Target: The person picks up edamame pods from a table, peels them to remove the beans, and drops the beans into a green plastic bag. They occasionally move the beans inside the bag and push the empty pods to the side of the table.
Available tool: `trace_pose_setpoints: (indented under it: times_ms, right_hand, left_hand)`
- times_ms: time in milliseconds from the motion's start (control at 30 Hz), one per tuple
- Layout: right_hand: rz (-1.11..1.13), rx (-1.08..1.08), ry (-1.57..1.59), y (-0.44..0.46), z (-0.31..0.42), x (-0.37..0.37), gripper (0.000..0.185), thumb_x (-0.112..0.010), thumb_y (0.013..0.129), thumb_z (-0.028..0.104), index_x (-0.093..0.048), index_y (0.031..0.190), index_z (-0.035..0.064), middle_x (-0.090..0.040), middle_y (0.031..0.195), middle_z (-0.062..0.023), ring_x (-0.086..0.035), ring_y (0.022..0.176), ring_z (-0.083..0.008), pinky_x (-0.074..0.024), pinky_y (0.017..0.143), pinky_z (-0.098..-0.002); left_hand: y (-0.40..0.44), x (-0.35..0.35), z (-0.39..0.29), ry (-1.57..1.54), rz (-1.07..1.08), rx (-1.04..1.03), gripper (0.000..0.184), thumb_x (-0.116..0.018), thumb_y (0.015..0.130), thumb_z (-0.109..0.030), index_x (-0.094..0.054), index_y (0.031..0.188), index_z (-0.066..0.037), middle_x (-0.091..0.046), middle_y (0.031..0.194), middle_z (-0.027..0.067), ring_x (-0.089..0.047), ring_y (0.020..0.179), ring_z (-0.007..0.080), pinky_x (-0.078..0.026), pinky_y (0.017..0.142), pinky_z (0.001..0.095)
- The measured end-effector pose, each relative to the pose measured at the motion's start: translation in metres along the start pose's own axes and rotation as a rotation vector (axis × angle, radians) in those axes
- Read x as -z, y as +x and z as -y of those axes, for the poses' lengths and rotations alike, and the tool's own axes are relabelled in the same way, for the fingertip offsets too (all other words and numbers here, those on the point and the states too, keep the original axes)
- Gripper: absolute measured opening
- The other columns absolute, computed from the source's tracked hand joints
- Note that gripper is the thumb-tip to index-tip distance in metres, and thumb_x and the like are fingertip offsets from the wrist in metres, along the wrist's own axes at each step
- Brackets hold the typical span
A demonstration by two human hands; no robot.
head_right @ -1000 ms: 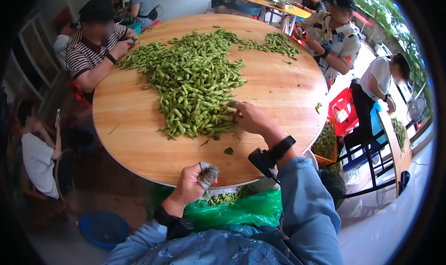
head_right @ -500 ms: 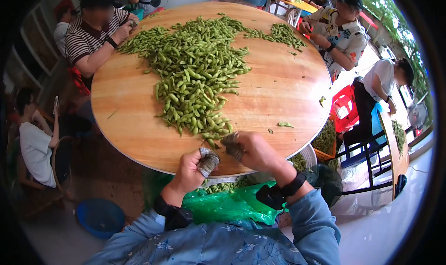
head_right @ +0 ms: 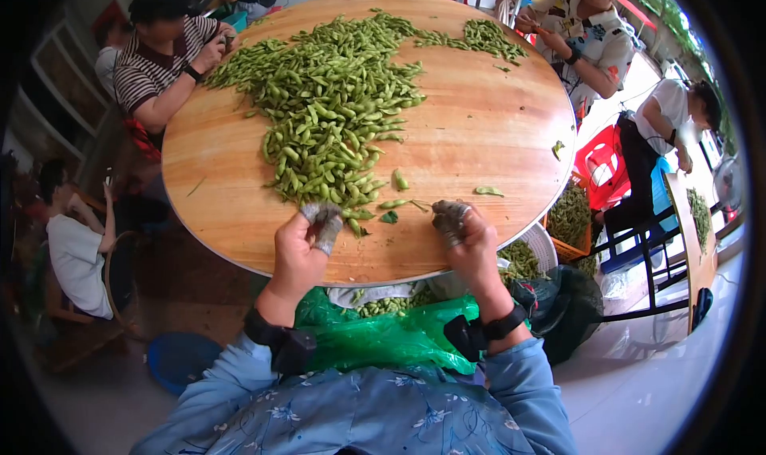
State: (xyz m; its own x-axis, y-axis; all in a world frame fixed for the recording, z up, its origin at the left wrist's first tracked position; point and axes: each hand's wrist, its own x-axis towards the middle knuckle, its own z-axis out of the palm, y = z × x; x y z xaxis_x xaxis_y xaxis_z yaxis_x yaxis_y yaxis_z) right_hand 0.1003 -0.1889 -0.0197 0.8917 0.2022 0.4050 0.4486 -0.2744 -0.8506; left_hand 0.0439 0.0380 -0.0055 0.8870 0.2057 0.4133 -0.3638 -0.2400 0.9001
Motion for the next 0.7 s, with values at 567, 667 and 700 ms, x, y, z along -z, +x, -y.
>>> trace_pose_setpoints:
  times_ms: [567, 667, 700]
  right_hand:
    - [0.101, 0.252, -0.369, 0.001, 0.016, -0.001, 0.017, -0.061, 0.068, 0.006, -0.058, 0.084, 0.0027, -0.054, 0.083, -0.0134, -0.051, 0.079, -0.0320, -0.0408, 0.076, -0.0389]
    - [0.097, 0.251, -0.367, 0.000, 0.017, -0.002, 0.015, -0.061, 0.068, 0.006, -0.058, 0.082, 0.0026, -0.054, 0.082, -0.0131, -0.051, 0.079, -0.0317, -0.0408, 0.076, -0.0391]
    - [0.086, 0.273, -0.374, 0.000, 0.017, -0.002, 0.013, -0.060, 0.068, 0.005, -0.058, 0.081, 0.0026, -0.054, 0.081, -0.0131, -0.051, 0.078, -0.0311, -0.0411, 0.075, -0.0387]
  left_hand:
    - [0.011, -0.001, 0.012, 0.585, 0.106, -0.223, 0.010, -0.059, 0.069, -0.006, -0.056, 0.076, 0.000, -0.052, 0.075, 0.0165, -0.051, 0.070, 0.0338, -0.042, 0.061, 0.0393]
    - [0.011, 0.001, 0.015, 0.581, 0.084, -0.217, 0.013, -0.061, 0.069, 0.000, -0.057, 0.082, 0.002, -0.055, 0.074, 0.0155, -0.056, 0.065, 0.0284, -0.045, 0.057, 0.0321]
    - [0.011, 0.001, 0.013, 0.580, 0.082, -0.211, 0.013, -0.059, 0.070, 0.001, -0.057, 0.083, 0.003, -0.056, 0.075, 0.0159, -0.057, 0.065, 0.0259, -0.046, 0.057, 0.0302]
